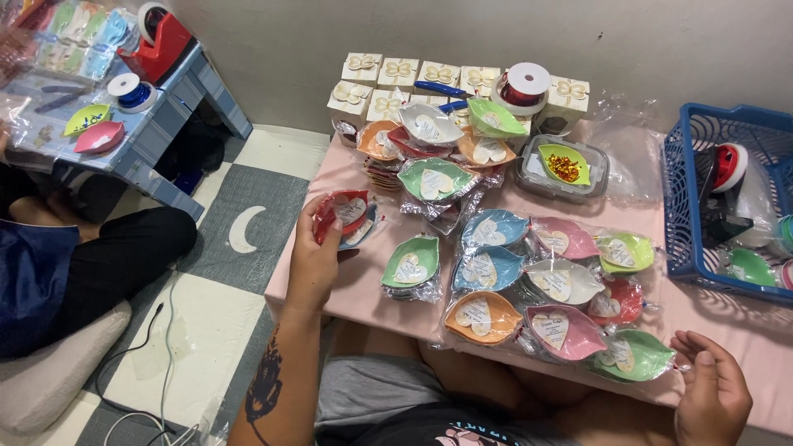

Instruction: Packing small leaf-shaped decorative bowls into individual plastic bags for retail or shipping.

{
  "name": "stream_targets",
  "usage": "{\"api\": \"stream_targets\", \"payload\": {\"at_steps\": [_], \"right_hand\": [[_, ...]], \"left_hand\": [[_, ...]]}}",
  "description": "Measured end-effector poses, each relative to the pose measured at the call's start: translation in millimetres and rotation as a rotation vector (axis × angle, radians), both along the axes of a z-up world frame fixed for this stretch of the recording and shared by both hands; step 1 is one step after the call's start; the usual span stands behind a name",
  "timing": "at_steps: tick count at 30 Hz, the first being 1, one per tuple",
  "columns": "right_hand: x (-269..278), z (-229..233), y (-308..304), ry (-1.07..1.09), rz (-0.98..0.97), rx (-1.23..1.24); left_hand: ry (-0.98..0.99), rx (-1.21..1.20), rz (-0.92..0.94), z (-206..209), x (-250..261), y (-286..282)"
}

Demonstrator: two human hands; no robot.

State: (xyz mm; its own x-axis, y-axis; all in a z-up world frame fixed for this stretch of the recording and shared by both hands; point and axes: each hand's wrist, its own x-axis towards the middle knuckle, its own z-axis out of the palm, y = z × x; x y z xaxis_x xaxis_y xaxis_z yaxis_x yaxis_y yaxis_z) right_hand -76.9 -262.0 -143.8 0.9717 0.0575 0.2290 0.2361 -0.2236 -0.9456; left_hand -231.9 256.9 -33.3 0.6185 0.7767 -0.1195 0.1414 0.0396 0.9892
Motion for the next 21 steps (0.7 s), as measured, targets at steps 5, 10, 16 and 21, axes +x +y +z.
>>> {"api": "stream_targets", "payload": {"at_steps": [5, 10, 16, 21], "right_hand": [[6, -9, -9, 0.004, 0.038, 0.129], [-3, 19, 8, -0.023, -0.017, 0.147], [-37, 79, 38, -0.541, -0.112, -0.333], [-64, 114, 59, -0.26, 0.209, -0.073]], "left_hand": [[-0.274, -0.15, -0.15, 13, -10, -25], [-0.362, -0.411, -0.523, 39, -4, -81], [-0.126, -0.135, -0.855, 65, 24, -143], [-0.14, 0.158, -0.99, 51, 49, -196]]}}
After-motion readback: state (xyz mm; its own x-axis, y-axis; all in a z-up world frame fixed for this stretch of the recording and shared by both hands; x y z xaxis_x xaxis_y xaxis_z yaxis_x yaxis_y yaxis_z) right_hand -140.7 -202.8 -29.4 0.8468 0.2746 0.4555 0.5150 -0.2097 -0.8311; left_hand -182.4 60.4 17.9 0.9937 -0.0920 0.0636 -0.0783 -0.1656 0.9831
